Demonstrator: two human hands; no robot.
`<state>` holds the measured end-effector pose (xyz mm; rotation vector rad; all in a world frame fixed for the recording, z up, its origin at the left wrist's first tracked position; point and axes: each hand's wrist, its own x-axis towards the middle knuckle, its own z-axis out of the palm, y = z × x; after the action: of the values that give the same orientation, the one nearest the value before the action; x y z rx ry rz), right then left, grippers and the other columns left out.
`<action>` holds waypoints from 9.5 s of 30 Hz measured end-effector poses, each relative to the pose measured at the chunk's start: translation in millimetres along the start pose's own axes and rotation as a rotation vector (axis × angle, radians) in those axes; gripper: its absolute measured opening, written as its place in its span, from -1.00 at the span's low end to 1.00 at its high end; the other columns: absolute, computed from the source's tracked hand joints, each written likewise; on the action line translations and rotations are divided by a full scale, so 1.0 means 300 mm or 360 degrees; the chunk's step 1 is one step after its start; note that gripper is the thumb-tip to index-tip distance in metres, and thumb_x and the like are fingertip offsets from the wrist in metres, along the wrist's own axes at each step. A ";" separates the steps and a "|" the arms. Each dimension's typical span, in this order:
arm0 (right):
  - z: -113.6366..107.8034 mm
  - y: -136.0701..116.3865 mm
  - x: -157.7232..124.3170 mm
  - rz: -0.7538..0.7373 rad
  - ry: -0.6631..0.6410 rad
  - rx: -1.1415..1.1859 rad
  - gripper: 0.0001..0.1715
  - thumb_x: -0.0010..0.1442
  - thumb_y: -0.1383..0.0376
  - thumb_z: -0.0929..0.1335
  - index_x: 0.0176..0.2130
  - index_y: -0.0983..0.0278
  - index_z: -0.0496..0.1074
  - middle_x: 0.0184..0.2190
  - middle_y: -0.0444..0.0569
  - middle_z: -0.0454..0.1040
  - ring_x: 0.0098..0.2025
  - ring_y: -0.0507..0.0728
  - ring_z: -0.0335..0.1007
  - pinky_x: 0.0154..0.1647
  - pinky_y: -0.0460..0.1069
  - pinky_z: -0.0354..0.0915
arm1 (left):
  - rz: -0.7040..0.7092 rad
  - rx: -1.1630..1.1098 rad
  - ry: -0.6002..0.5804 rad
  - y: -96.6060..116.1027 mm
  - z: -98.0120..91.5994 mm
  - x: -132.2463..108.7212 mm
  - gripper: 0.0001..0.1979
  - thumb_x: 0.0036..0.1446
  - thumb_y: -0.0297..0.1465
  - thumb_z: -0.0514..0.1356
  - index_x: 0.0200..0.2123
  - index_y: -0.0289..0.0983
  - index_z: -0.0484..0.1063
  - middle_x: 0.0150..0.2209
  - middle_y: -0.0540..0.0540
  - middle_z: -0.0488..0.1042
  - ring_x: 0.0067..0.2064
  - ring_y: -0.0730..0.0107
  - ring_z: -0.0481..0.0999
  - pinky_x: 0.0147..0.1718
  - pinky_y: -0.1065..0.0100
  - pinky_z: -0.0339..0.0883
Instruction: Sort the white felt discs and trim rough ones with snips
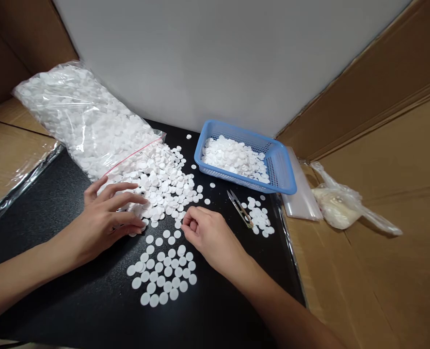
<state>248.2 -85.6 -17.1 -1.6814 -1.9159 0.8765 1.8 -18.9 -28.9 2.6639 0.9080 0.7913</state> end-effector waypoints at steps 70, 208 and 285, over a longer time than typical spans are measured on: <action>-0.004 -0.040 -0.023 0.0143 -0.0150 0.0852 -0.88 0.23 0.32 0.40 -0.20 0.22 0.37 -0.38 -0.17 0.48 -0.35 0.06 0.55 -0.30 -0.05 0.40 | -0.0333 -0.1039 -0.0578 0.129 -0.023 0.014 -0.96 0.30 -0.42 0.17 -0.18 -0.22 0.36 -0.14 -0.09 0.53 -0.12 0.32 0.53 -0.13 0.32 0.40; -0.061 0.098 -0.020 0.0222 0.0421 -0.1373 -0.72 0.39 0.27 0.26 -0.02 0.31 0.48 -0.30 0.03 0.37 -0.51 0.09 0.31 -0.64 -0.04 0.03 | -0.0206 -0.1013 -0.0904 0.168 -0.021 -0.036 -0.86 0.25 -0.54 0.17 -0.27 -0.27 0.53 -0.33 -0.04 0.46 -0.27 0.40 0.46 -0.30 0.44 0.30; -0.027 -0.027 -0.040 -0.0489 -0.0193 -0.0367 -0.81 0.26 0.43 0.41 -0.15 0.17 0.55 -0.30 -0.11 0.51 -0.26 0.09 0.41 -0.23 0.00 0.33 | -0.0281 -0.0840 -0.0449 0.067 0.016 -0.016 -0.55 0.28 -0.57 0.09 0.18 -0.11 0.32 -0.16 -0.02 0.58 -0.18 0.38 0.60 -0.17 0.37 0.47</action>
<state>250.0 -96.4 -4.9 -1.4237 -2.3556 0.6713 11.4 -37.9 -27.7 2.1309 0.7254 0.5078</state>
